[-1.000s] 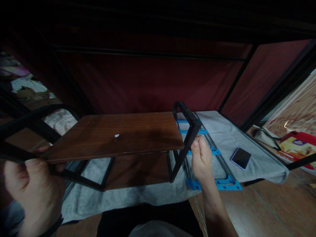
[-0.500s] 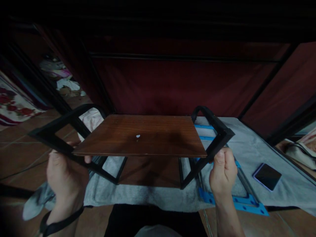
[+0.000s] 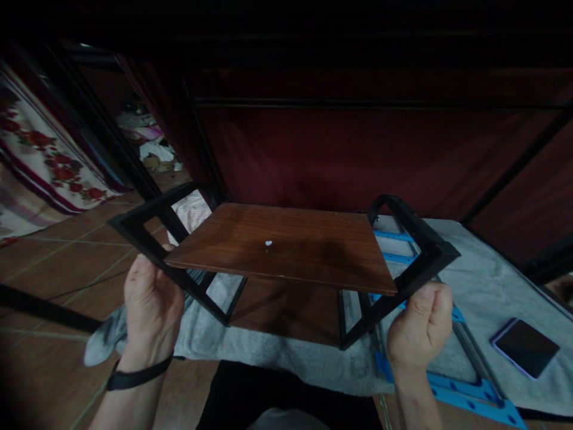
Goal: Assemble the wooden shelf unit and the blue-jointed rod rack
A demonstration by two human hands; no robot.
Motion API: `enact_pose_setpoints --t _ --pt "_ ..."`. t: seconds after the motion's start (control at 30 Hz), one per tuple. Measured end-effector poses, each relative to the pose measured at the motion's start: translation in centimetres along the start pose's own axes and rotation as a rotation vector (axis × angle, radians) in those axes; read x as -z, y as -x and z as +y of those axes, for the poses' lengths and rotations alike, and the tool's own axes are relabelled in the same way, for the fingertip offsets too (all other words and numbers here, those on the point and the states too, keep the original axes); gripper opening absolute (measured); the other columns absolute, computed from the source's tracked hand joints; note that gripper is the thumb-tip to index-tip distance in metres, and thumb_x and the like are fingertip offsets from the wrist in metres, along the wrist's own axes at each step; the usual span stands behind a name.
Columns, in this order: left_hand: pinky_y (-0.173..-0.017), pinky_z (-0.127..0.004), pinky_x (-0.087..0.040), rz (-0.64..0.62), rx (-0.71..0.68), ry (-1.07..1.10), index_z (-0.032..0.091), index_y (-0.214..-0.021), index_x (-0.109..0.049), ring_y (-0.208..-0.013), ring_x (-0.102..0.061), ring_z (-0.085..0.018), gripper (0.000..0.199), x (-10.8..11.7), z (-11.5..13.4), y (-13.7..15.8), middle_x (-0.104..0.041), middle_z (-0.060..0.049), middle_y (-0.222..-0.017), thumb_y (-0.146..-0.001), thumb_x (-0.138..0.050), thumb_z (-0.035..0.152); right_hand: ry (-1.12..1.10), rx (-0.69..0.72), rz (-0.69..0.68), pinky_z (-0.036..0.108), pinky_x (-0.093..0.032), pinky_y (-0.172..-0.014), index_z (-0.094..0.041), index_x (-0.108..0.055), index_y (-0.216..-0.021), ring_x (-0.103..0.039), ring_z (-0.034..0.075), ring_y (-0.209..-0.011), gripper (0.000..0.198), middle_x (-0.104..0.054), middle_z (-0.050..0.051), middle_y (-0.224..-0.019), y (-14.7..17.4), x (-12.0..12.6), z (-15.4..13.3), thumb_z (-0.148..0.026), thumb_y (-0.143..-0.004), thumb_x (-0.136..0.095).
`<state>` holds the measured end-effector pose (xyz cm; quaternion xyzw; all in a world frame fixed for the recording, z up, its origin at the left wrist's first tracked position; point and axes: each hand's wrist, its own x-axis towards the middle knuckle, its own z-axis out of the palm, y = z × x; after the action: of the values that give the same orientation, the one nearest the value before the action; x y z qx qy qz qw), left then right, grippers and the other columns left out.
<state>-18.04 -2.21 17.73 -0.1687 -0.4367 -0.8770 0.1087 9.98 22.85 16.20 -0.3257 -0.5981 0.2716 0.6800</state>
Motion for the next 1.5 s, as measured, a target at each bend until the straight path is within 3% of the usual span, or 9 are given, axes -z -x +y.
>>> enact_pose_setpoints --t 0.27,0.47,0.6,0.8,0.93,1.13,1.3,1.43,1.5 --pt "-0.074 -0.021 -0.052 -0.021 0.099 0.040 0.019 -0.075 -0.069 -0.068 -0.057 -0.008 0.027 0.2 0.7 0.2 -0.066 0.004 -0.075 -0.070 -0.089 0.037 0.003 0.034 0.012 0.032 -0.023 -0.057 -0.025 -0.043 -0.066 -0.029 0.015 -0.059 0.043 -0.031 -0.005 -0.064 0.0 -0.2 -0.1 -0.054 -0.097 -0.049" --pt "-0.080 -0.021 -0.052 0.007 0.072 0.070 0.020 -0.079 -0.070 -0.075 -0.059 -0.008 0.024 0.1 0.8 0.8 -0.067 0.004 -0.080 -0.070 -0.089 0.032 -0.002 0.071 0.018 0.032 -0.023 -0.057 -0.025 -0.045 -0.066 -0.030 0.015 -0.059 0.041 -0.032 -0.004 -0.064 0.0 -0.4 0.1 -0.049 -0.100 -0.048" --pt "-0.076 -0.020 -0.051 0.019 0.047 0.087 0.020 -0.080 -0.068 -0.074 -0.059 -0.008 0.022 0.2 0.6 0.8 -0.065 0.005 -0.079 -0.075 -0.086 0.034 -0.037 0.036 0.009 0.031 -0.025 -0.059 -0.024 -0.045 -0.068 -0.030 0.014 -0.061 0.041 -0.031 -0.005 -0.065 0.1 -0.3 0.0 -0.051 -0.098 -0.050" --pt "-0.073 -0.018 -0.051 -0.006 0.077 0.096 0.017 -0.076 -0.068 -0.068 -0.057 -0.007 0.027 0.6 0.2 0.5 -0.064 0.005 -0.073 -0.068 -0.091 0.030 -0.032 0.005 0.012 0.033 -0.025 -0.060 -0.025 -0.043 -0.067 -0.030 0.015 -0.061 0.043 -0.031 -0.005 -0.065 0.1 -0.3 -0.5 -0.055 -0.096 -0.050" --pt "-0.079 -0.021 -0.052 0.013 0.071 0.110 0.020 -0.085 -0.071 -0.078 -0.061 -0.008 0.021 0.5 0.3 0.7 -0.069 0.004 -0.082 -0.075 -0.085 0.032 -0.058 -0.018 0.019 0.033 -0.025 -0.060 -0.024 -0.042 -0.067 -0.031 0.015 -0.061 0.044 -0.031 -0.005 -0.065 0.1 -0.6 -1.0 -0.056 -0.096 -0.051" --pt "-0.078 -0.024 -0.054 -0.017 0.084 0.091 0.022 -0.081 -0.069 -0.079 -0.062 -0.010 0.020 0.5 0.7 0.7 -0.069 0.004 -0.084 -0.078 -0.084 0.035 -0.040 -0.025 0.039 0.033 -0.025 -0.061 -0.024 -0.040 -0.067 -0.030 0.014 -0.061 0.045 -0.032 -0.005 -0.065 0.2 -0.8 -1.1 -0.055 -0.097 -0.050" --pt "-0.082 -0.029 -0.057 -0.106 0.177 0.010 0.021 -0.088 -0.073 -0.090 -0.066 -0.017 0.021 1.0 0.2 -2.7 -0.072 -0.004 -0.093 -0.083 -0.076 0.042 0.042 0.027 0.031 0.035 -0.024 -0.062 -0.024 -0.042 -0.068 -0.032 0.015 -0.061 0.041 -0.033 -0.005 -0.065 0.3 -0.8 -0.8 -0.051 -0.100 -0.046" --pt "-0.072 -0.029 -0.057 -0.227 0.303 -0.145 0.013 -0.104 -0.075 -0.087 -0.069 -0.020 0.038 0.4 -2.4 -7.3 -0.075 -0.010 -0.101 -0.082 -0.078 0.044 0.046 0.078 0.067 0.036 -0.023 -0.062 -0.026 -0.038 -0.067 -0.033 0.017 -0.061 0.043 -0.033 -0.005 -0.065 0.3 -1.1 -0.8 -0.055 -0.099 -0.045" --pt "-0.065 -0.029 -0.056 -0.281 0.248 -0.186 0.012 -0.103 -0.075 -0.080 -0.070 -0.020 0.040 -0.5 -3.9 -9.3 -0.076 -0.010 -0.097 -0.081 -0.079 0.045 0.059 0.060 0.060 0.036 -0.024 -0.062 -0.027 -0.038 -0.068 -0.034 0.017 -0.061 0.043 -0.034 -0.004 -0.065 0.3 -1.2 -0.9 -0.056 -0.099 -0.044"
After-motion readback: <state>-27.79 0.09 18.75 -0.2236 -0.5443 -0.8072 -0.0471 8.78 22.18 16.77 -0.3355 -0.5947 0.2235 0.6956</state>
